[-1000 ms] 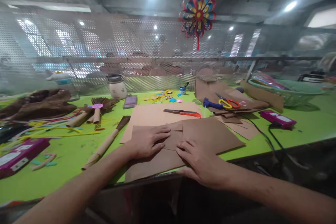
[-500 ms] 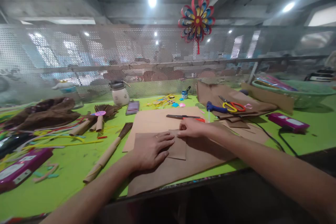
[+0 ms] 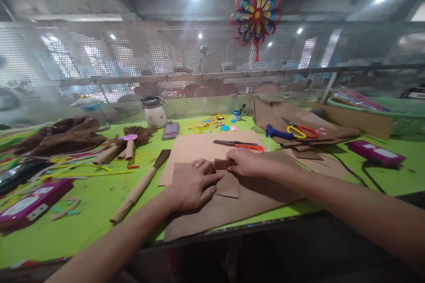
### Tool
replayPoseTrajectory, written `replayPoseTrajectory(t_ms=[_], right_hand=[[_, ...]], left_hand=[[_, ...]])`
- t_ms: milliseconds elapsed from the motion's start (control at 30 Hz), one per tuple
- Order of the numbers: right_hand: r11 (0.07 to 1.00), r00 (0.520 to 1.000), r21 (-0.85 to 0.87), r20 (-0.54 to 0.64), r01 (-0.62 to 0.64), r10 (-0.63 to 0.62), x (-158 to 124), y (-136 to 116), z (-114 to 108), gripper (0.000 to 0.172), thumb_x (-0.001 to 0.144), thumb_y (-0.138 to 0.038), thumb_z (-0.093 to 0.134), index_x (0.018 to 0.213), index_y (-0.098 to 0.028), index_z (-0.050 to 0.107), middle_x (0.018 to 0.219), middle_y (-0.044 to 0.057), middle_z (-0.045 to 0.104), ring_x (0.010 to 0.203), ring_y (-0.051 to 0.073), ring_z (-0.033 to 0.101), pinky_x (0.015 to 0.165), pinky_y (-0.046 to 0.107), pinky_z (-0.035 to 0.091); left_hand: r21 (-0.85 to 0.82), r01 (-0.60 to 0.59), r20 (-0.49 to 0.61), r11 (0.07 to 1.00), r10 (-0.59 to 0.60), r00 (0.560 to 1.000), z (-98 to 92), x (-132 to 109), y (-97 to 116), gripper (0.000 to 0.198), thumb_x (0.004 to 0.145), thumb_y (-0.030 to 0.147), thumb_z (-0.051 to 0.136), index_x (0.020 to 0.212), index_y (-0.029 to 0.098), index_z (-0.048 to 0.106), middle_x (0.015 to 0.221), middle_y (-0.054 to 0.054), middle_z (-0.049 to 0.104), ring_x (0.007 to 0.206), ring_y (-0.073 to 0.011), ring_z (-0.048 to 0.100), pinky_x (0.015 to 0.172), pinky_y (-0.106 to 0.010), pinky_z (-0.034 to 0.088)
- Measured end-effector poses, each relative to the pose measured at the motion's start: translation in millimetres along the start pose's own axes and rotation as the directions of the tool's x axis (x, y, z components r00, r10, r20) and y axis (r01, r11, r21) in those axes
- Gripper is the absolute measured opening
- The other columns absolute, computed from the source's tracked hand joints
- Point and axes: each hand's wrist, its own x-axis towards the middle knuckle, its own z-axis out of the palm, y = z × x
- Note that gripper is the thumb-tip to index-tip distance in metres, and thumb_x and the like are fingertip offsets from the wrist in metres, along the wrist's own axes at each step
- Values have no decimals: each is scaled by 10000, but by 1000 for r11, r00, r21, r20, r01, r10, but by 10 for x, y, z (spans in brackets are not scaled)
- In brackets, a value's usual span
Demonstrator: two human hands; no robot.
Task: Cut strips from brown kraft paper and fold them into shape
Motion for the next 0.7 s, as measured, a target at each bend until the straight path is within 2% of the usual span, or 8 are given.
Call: replayPoseTrajectory(t_ms=[133,300,400,500,700], right_hand=[[988,986,-98,-98,122,-132,-130,-117,113,135,861,-248,511,912,-153,592,880,79,614,755,178,545,637,272,352],[909,919,-311,-190,278,-346,-147,-131,275,142,878,-148,482,991,-127,566,897,96,586,801,199,516,685,297,393],[863,893,-397,-188,312,-409,-150,-122,299,127,891,-139,462,953,-108,568,906,116,579,822,215,496,715,326,412],[838,878,-426,-176,341,-446,-160,-124,302,136,897,-131,446,921,-100,576,895,124,577,823,221,491,718,338,420],[850,843,-351,-231,394,-486,-249,-111,319,193,881,-92,429,947,-88,611,924,143,596,850,227,503,749,359,428]], left_hand=[[50,4,-81,999,0,997,1,-7,21,343,879,274,446,1190,241,585,1245,-96,485,1237,-290,359,1055,-495,281],[109,29,-114,994,-17,993,-1,-21,47,310,875,282,457,1136,241,619,1291,-86,482,1282,-294,336,1101,-521,207],[96,-10,-93,995,19,995,15,-14,37,312,896,267,421,1138,208,608,1350,-98,465,1300,-281,346,1097,-504,247],[42,-60,-45,997,61,997,40,5,20,323,913,253,389,1149,166,591,1277,-120,540,1242,-250,435,1069,-447,328],[-27,-72,-37,997,71,997,56,8,22,338,927,236,362,1182,146,565,1268,-121,559,1224,-233,470,1063,-406,362]])
